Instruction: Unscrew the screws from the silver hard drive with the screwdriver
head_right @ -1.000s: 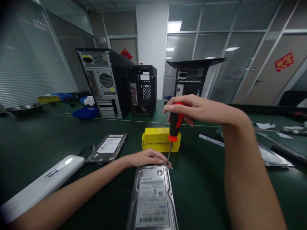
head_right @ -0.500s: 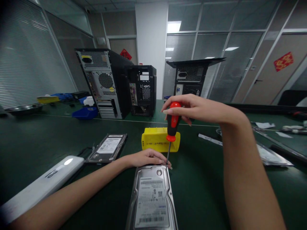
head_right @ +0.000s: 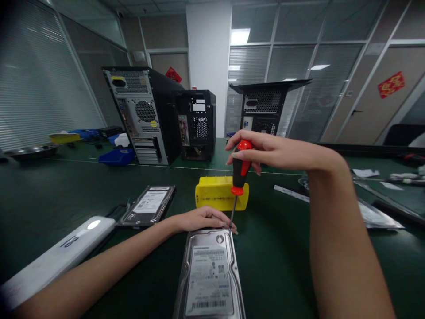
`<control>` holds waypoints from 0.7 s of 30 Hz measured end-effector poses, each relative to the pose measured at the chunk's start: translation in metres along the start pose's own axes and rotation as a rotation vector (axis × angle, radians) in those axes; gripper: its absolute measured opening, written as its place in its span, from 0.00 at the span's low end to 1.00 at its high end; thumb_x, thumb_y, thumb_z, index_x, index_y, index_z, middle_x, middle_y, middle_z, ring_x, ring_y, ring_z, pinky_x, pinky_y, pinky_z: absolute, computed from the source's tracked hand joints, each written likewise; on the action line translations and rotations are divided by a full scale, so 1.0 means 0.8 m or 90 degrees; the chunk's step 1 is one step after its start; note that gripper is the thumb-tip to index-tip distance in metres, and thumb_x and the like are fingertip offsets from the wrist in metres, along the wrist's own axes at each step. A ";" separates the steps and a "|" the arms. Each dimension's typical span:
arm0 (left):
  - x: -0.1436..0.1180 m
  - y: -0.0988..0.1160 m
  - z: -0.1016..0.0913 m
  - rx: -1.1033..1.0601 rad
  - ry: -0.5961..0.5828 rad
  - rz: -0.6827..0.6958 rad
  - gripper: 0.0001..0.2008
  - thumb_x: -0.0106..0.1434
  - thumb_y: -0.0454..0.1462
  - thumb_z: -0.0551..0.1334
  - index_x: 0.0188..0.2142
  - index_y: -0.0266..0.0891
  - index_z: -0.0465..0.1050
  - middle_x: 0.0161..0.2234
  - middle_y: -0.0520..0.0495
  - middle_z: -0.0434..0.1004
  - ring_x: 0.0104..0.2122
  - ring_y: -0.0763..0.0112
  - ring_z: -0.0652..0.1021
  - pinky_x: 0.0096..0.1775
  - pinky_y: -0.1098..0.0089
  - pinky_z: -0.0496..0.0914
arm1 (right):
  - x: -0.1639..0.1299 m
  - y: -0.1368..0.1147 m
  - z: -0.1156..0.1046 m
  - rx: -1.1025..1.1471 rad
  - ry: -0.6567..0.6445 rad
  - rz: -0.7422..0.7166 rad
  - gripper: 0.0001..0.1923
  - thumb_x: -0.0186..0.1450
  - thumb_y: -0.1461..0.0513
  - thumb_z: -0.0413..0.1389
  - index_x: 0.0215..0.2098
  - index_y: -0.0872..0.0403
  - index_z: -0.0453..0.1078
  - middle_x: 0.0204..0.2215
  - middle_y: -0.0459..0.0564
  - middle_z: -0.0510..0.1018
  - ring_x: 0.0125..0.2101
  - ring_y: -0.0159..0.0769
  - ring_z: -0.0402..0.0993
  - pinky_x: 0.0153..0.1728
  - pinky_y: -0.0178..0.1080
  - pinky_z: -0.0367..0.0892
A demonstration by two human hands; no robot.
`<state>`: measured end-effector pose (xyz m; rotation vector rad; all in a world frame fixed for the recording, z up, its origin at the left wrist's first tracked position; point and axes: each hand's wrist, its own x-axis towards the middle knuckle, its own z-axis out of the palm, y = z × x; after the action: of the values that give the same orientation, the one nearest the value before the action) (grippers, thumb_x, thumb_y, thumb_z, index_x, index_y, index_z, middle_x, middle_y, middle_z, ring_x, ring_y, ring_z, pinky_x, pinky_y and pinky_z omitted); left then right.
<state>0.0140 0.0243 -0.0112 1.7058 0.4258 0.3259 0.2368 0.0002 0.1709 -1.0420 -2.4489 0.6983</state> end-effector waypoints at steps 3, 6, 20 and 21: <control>0.000 -0.001 0.000 -0.002 0.003 -0.001 0.14 0.64 0.40 0.60 0.47 0.37 0.74 0.48 0.44 0.76 0.49 0.67 0.74 0.54 0.63 0.63 | -0.002 0.001 -0.002 -0.009 -0.035 0.020 0.19 0.66 0.51 0.50 0.53 0.48 0.64 0.49 0.50 0.73 0.46 0.42 0.72 0.40 0.41 0.72; 0.001 -0.005 -0.002 -0.001 -0.002 0.004 0.14 0.64 0.40 0.60 0.47 0.38 0.74 0.48 0.45 0.76 0.49 0.67 0.74 0.54 0.63 0.63 | -0.002 -0.001 -0.003 -0.006 -0.041 0.012 0.18 0.66 0.51 0.50 0.51 0.48 0.64 0.49 0.50 0.73 0.46 0.42 0.71 0.39 0.40 0.72; 0.002 -0.004 -0.001 0.003 0.004 -0.005 0.14 0.64 0.39 0.59 0.47 0.38 0.74 0.48 0.45 0.76 0.49 0.67 0.74 0.54 0.64 0.64 | 0.002 0.004 0.000 0.036 0.011 0.045 0.16 0.63 0.52 0.55 0.46 0.50 0.63 0.44 0.51 0.76 0.38 0.39 0.75 0.33 0.39 0.73; 0.002 -0.004 -0.001 0.003 0.005 -0.003 0.14 0.64 0.39 0.59 0.47 0.37 0.74 0.48 0.44 0.76 0.49 0.67 0.74 0.54 0.63 0.64 | 0.003 0.006 0.000 0.036 0.014 0.049 0.16 0.63 0.53 0.55 0.46 0.50 0.63 0.43 0.51 0.76 0.37 0.38 0.75 0.31 0.39 0.73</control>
<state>0.0147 0.0263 -0.0145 1.7079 0.4364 0.3283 0.2380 0.0049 0.1687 -1.1217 -2.3672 0.7729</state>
